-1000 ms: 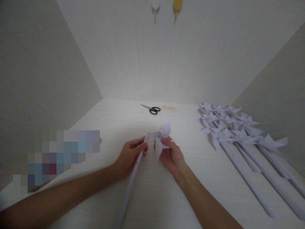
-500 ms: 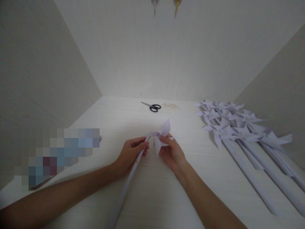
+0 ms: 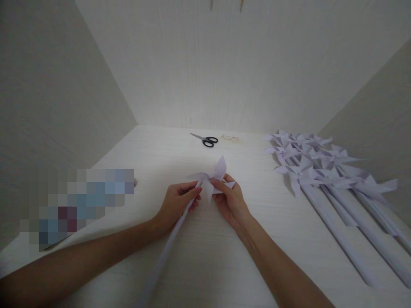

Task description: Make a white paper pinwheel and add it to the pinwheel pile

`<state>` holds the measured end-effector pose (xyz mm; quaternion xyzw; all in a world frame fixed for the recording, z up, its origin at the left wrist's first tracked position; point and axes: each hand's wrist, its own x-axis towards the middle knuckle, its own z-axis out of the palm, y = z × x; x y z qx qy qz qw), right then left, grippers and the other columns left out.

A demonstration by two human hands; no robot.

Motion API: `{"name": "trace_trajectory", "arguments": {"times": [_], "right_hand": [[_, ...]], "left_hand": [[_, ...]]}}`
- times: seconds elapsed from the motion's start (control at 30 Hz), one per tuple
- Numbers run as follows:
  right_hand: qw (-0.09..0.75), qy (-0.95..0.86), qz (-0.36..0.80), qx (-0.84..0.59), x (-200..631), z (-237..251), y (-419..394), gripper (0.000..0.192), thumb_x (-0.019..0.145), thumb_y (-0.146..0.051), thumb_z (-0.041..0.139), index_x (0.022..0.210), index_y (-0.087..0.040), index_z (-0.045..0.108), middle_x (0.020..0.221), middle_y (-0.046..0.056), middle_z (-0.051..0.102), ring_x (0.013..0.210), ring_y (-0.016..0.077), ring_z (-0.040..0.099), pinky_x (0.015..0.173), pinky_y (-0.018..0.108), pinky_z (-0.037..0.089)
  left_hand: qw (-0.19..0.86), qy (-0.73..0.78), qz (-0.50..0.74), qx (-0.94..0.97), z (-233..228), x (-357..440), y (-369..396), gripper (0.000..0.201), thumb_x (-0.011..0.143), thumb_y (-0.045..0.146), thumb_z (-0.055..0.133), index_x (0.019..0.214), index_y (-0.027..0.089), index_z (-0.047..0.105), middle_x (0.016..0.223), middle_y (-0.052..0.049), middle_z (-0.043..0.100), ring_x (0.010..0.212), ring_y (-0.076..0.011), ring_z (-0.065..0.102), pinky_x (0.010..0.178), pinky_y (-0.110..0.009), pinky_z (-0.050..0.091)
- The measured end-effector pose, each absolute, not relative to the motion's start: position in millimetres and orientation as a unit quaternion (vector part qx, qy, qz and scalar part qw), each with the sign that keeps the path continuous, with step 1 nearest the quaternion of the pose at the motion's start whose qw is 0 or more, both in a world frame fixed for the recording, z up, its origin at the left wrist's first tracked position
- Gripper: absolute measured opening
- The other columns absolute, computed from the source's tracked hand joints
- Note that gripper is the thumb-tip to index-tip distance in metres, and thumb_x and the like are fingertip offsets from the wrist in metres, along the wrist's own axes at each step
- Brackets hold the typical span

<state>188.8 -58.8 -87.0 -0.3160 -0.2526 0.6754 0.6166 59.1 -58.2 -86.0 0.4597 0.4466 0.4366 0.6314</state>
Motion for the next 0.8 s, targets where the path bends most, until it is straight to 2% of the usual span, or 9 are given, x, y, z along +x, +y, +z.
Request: {"name": "trace_trajectory", "arguments": {"times": [0.33, 0.5, 0.63, 0.8], "right_hand": [[0.611, -0.255, 0.662, -0.351, 188.5, -83.4, -58.0, 0.015, 0.057, -0.013, 0.068, 0.068, -0.014, 0.057, 0.061, -0.001, 0.061, 0.052, 0.0077, 0.054, 0.051, 0.018, 0.045], [0.609, -0.259, 0.665, -0.345, 187.6, -84.8, -58.4, 0.017, 0.057, -0.012, 0.067, 0.071, -0.015, 0.058, 0.063, -0.002, 0.061, 0.055, 0.0079, 0.055, 0.054, 0.019, 0.044], [0.613, -0.292, 0.642, -0.357, 185.0, -86.4, -60.9, 0.019, 0.056, -0.012, 0.068, 0.071, -0.016, 0.057, 0.062, -0.003, 0.060, 0.055, 0.0091, 0.054, 0.053, 0.021, 0.043], [0.609, -0.373, 0.566, -0.413, 183.4, -91.6, -63.7, 0.022, 0.055, -0.015, 0.070, 0.072, -0.019, 0.056, 0.061, -0.004, 0.060, 0.053, 0.0096, 0.053, 0.051, 0.022, 0.041]], "left_hand": [[0.628, 0.447, 0.430, 0.469, -85.1, 58.9, -58.7, 0.025, 0.067, 0.025, 0.057, 0.086, 0.013, 0.066, 0.052, 0.002, 0.052, 0.037, -0.0034, 0.042, 0.034, -0.015, 0.032], [0.636, 0.453, 0.432, 0.452, -84.2, 59.0, -58.8, 0.022, 0.065, 0.024, 0.058, 0.081, 0.013, 0.067, 0.052, 0.002, 0.051, 0.038, -0.0040, 0.042, 0.034, -0.015, 0.032], [0.620, 0.472, 0.433, 0.453, -81.9, 59.7, -58.1, 0.016, 0.065, 0.025, 0.057, 0.066, 0.011, 0.065, 0.048, 0.002, 0.050, 0.037, -0.0043, 0.041, 0.034, -0.015, 0.031], [0.603, 0.471, 0.435, 0.476, -77.6, 60.1, -58.1, 0.026, 0.068, 0.025, 0.053, 0.045, 0.013, 0.056, 0.040, 0.004, 0.045, 0.034, -0.0030, 0.036, 0.033, -0.015, 0.028]]}}
